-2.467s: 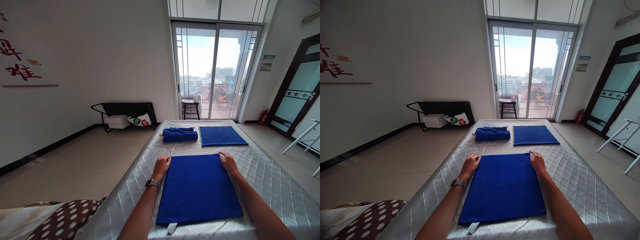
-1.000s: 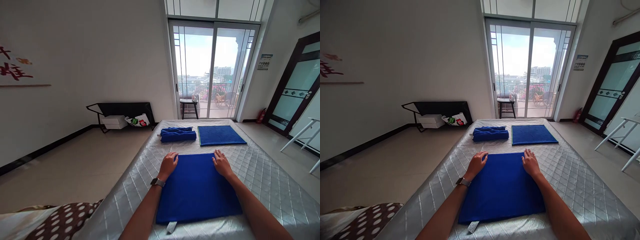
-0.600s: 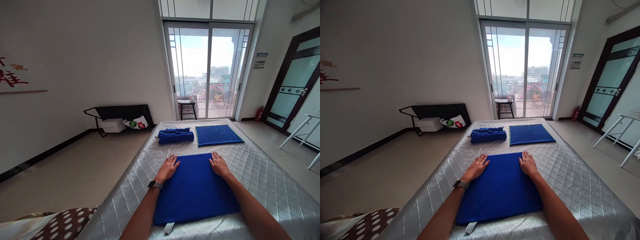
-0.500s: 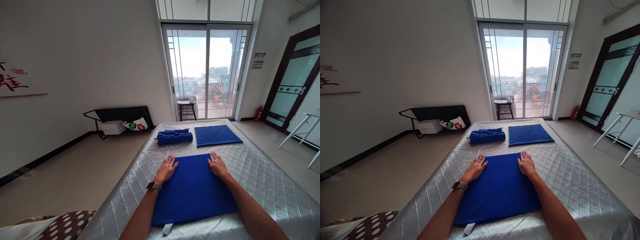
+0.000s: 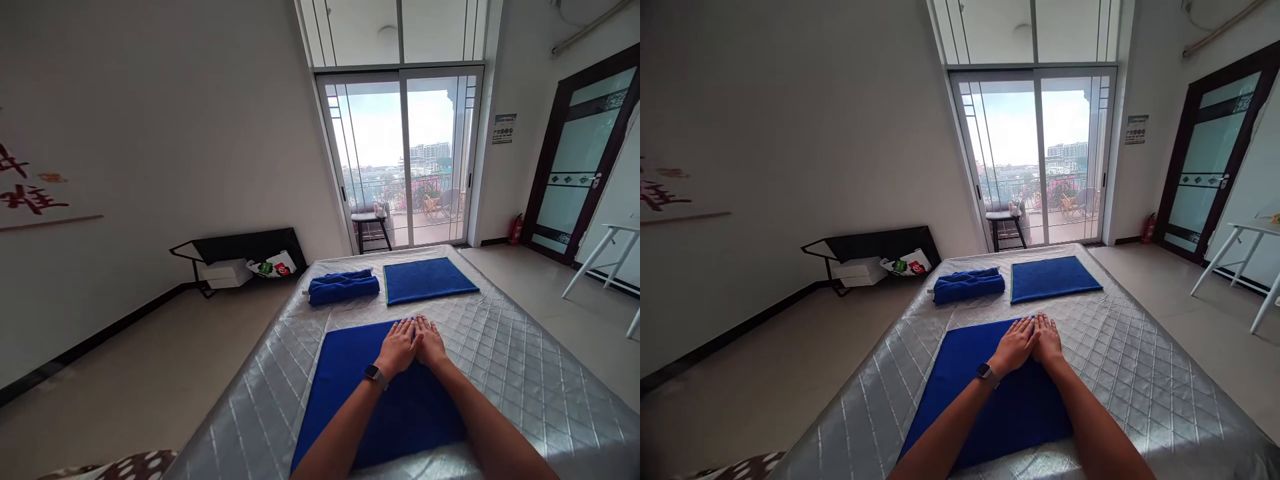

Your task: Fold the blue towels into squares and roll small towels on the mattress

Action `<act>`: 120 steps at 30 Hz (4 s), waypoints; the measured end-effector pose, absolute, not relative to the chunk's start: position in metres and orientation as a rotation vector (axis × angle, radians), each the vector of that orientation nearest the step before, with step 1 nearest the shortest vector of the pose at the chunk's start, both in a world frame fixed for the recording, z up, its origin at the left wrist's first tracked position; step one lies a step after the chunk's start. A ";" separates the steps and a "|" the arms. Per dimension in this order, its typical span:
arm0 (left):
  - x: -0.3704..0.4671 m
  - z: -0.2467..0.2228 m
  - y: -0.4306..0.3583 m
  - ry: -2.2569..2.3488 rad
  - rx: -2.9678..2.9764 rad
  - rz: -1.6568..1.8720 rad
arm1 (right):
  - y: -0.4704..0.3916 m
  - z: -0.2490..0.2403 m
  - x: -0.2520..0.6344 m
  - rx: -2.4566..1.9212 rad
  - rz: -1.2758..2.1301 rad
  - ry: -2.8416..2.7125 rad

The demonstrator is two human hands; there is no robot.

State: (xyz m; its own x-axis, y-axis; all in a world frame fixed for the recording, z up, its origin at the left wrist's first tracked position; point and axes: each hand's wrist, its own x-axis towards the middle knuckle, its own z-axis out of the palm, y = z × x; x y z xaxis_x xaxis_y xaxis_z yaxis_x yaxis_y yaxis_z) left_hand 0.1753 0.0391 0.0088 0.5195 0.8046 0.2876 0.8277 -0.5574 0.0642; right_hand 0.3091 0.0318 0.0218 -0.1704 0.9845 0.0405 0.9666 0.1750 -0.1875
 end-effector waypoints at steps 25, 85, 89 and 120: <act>-0.015 -0.010 0.026 -2.227 -2.183 -0.321 | 0.030 0.039 0.307 -2.013 0.218 -2.276; 0.016 0.009 -0.054 -2.187 -2.028 -0.270 | -0.077 0.032 0.316 -1.929 0.157 -2.298; 0.086 0.014 -0.058 -1.905 -2.302 -0.358 | -0.078 0.035 0.315 -1.917 0.148 -2.305; -0.007 -0.049 -0.121 -1.909 -2.178 -0.331 | -0.119 0.034 0.318 -1.938 0.250 -2.276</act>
State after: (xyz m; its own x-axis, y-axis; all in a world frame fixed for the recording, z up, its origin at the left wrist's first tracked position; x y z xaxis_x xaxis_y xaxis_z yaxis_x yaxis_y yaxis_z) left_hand -0.0073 -0.1210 -0.0493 0.1279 0.9406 0.3146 0.9916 -0.1278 -0.0211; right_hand 0.3177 -0.1188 0.0337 -0.1591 0.9873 0.0001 0.9637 0.1553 -0.2170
